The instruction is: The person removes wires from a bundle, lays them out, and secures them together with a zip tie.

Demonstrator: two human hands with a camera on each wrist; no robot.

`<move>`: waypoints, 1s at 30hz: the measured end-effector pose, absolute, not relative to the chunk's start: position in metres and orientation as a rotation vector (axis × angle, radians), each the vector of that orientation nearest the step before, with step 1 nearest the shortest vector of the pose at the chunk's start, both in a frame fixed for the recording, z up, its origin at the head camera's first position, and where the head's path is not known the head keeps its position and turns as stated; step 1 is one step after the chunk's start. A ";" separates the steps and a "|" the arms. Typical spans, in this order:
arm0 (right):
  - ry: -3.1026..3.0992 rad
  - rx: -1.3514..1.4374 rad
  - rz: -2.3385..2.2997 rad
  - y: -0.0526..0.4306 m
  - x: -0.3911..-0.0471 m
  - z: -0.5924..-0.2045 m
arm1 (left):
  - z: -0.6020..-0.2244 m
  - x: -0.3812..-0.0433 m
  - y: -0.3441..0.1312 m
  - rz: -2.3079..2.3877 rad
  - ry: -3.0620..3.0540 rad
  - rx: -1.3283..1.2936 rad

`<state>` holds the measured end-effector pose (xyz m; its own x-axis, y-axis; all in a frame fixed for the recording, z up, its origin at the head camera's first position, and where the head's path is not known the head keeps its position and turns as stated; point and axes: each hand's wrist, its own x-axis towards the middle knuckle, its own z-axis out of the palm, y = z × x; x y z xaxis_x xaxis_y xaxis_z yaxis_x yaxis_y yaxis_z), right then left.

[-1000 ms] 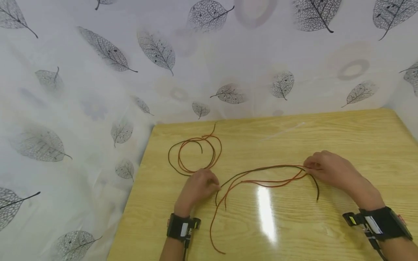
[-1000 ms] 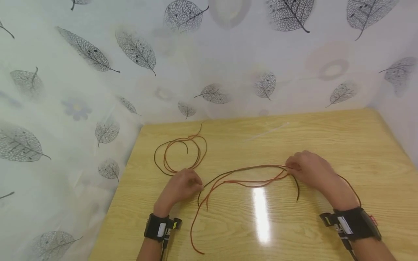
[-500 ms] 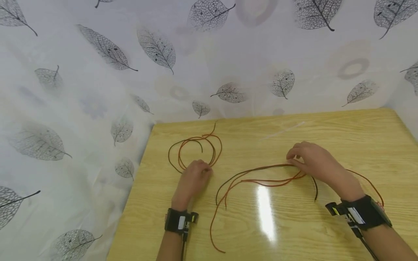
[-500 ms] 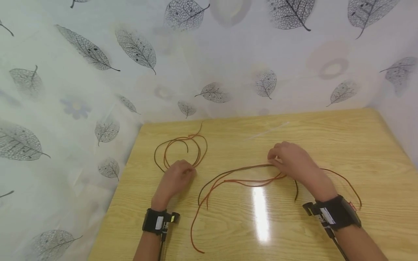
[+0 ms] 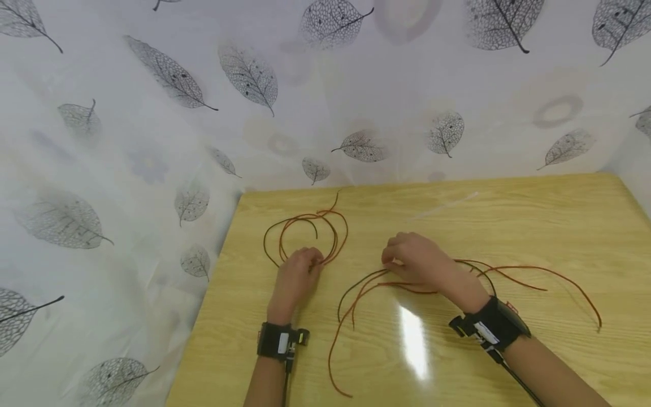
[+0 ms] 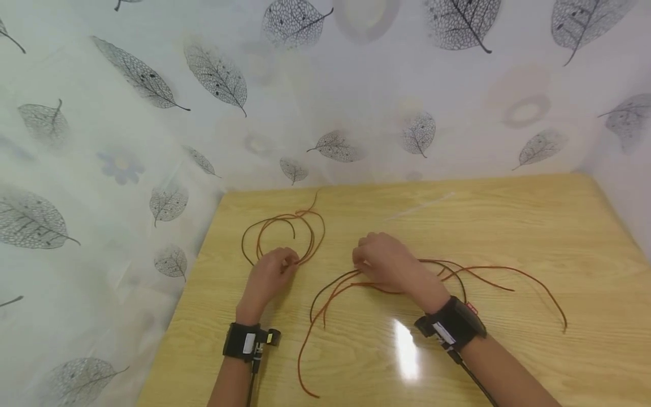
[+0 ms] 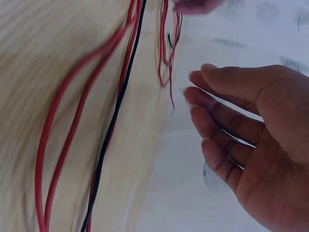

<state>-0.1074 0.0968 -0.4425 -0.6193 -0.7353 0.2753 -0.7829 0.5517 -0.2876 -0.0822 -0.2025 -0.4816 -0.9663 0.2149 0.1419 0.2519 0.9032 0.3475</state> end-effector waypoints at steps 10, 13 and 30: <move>-2.575 1.439 0.477 0.043 -0.093 -0.452 | -0.480 -0.080 -0.199 -0.553 -2.998 -0.362; -2.643 1.431 0.387 0.034 -0.093 -0.445 | -0.480 -0.080 -0.200 -0.535 -2.966 -0.405; -2.561 1.260 0.222 -0.008 -0.115 -0.430 | -0.450 -0.072 -0.211 -0.458 -2.687 -0.567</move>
